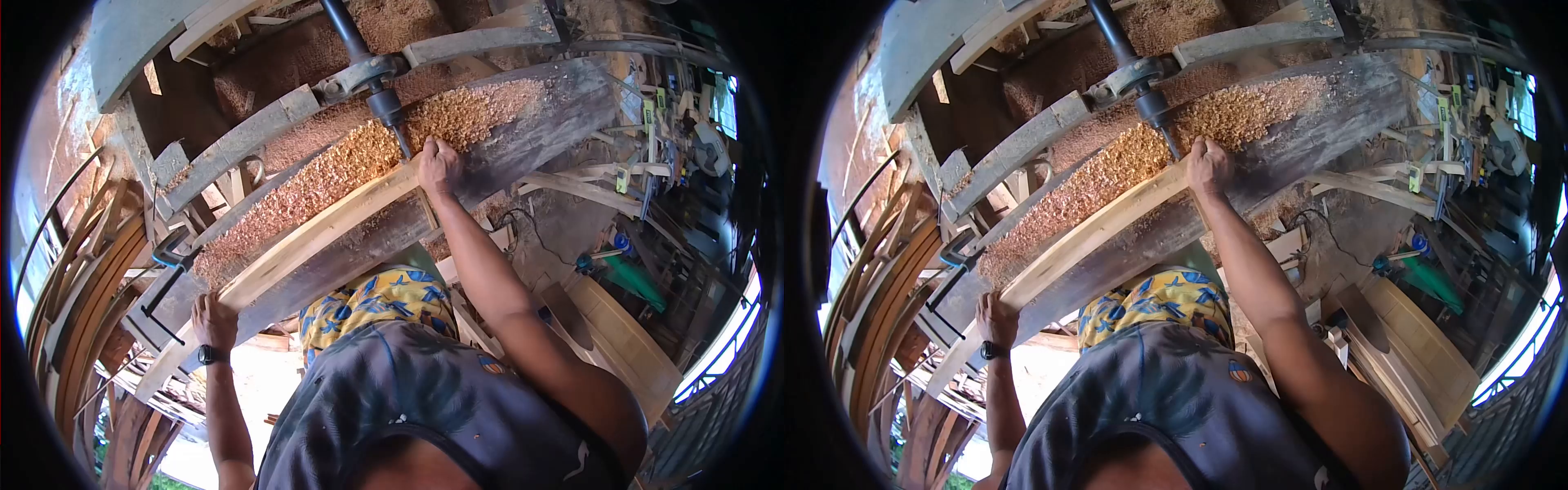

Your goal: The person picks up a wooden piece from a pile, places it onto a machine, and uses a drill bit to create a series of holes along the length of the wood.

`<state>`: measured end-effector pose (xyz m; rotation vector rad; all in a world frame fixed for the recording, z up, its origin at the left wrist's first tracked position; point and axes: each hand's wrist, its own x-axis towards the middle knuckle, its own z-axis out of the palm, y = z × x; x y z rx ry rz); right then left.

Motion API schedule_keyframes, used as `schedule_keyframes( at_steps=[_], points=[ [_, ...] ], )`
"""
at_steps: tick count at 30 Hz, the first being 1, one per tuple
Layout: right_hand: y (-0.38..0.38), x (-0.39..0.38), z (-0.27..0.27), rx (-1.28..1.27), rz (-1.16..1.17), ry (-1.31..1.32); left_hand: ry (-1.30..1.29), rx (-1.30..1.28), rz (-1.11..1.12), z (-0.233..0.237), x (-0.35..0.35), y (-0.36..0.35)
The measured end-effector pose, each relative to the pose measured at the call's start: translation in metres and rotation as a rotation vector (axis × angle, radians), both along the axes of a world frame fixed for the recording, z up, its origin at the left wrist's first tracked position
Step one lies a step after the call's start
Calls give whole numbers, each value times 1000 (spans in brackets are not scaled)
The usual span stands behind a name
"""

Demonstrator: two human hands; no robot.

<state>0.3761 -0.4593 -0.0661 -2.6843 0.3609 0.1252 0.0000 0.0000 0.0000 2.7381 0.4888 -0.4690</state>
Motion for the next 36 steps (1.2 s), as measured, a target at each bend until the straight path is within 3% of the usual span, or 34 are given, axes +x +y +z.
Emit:
schedule_keyframes(
  at_steps=[2, 3, 5, 9, 11, 14, 17, 19, 21, 23, 25, 27, 29, 30, 31, 33, 35, 36],
  points=[
    [-5, 6, -1, -105, 1, 105, 72, -17, -18, -21, 8, -2],
    [17, -16, -2, 4, -4, 78, 46, 93, -24, 24, -9, 21],
    [-20, -53, -8, -2, 8, 48, 142, 7, -54, 20, -28, 9],
    [-56, -118, 14, 13, -86, 33, -6, -6, -163, 30, -58, -6],
    [-73, -141, 23, 120, -156, -42, -63, 11, -209, 43, -66, -18],
    [-102, -157, 55, 623, -327, -290, -214, 94, -286, 82, -47, -56],
    [-142, -167, 100, 843, -413, -417, -306, 170, -361, 98, -35, -82],
    [-176, -181, 126, 777, -440, -489, -368, 180, -435, 98, -27, -99],
    [-208, -201, 147, 1044, -520, -611, -421, 184, -485, 113, -17, -126],
    [-239, -230, 151, 1085, -567, -720, -500, 195, -556, 114, -9, -155],
    [-257, -272, 141, 1300, -811, -675, -498, 173, -603, 121, -1, -190],
    [-259, -323, 135, 1338, -842, -358, -581, 162, -693, 110, 7, -227],
    [-239, -386, 116, 1373, -567, -140, -542, 34, -729, 100, 16, -278],
    [-225, -409, 119, 1564, -523, 4, -511, -52, -773, 93, 18, -307],
    [-212, -427, 101, 1646, -449, 47, -488, -131, -812, 91, 21, -338],
    [-193, -452, 114, 1800, -331, 46, -439, -146, -998, 132, 21, -415],
    [-186, -463, 181, 1981, -516, -32, -556, -248, -1066, 187, 1, -484],
    [-194, -462, 188, 2005, -564, -115, -578, -244, -1074, 187, -8, -511]
  ],
)
